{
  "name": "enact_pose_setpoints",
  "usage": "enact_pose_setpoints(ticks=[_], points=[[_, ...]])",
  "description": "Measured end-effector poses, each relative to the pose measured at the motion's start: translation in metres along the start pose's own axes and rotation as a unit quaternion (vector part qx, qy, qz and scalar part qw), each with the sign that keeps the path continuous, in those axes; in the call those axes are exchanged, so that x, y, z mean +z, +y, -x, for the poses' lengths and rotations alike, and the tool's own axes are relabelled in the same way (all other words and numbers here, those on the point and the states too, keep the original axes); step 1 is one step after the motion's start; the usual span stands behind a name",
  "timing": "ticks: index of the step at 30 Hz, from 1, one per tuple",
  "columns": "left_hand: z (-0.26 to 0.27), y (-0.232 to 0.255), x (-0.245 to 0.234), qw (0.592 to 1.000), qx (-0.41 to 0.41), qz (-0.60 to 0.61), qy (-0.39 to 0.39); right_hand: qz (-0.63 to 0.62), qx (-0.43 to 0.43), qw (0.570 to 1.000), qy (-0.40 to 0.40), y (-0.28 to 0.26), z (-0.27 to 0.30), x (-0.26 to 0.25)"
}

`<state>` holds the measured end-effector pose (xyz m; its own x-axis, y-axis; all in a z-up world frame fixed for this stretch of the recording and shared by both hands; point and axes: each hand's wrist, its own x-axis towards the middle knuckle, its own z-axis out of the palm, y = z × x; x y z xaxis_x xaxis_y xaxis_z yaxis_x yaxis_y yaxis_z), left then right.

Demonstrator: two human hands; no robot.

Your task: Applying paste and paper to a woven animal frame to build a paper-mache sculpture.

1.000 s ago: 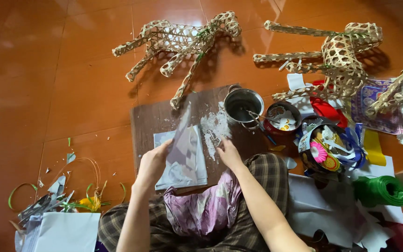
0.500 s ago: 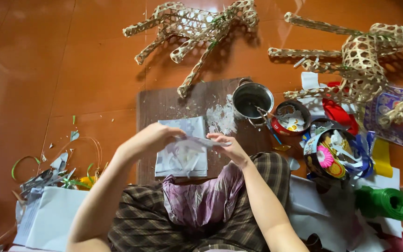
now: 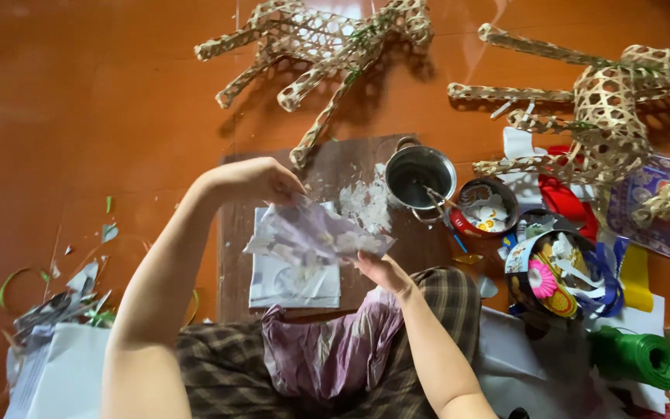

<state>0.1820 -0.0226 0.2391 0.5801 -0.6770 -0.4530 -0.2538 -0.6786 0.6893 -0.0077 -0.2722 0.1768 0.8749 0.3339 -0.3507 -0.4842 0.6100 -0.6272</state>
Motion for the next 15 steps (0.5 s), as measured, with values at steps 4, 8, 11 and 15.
enact_pose_setpoints(ticks=[4,8,11,15], points=[[-0.02,-0.009,-0.032,0.995,-0.011,0.099,-0.026,0.09,-0.1,0.991,-0.016,0.087,-0.06,-0.132],[-0.09,-0.11,-0.046,0.966,-0.04,0.196,0.162,-0.078,-0.08,0.994,0.013,0.107,-0.088,-0.213],[-0.163,-0.186,-0.041,0.893,-0.076,0.295,0.331,-0.119,-0.075,0.99,0.025,0.097,-0.087,-0.205],[-0.234,-0.215,-0.033,0.74,-0.05,0.537,0.402,-0.188,0.03,0.982,0.015,0.066,-0.083,-0.189]])
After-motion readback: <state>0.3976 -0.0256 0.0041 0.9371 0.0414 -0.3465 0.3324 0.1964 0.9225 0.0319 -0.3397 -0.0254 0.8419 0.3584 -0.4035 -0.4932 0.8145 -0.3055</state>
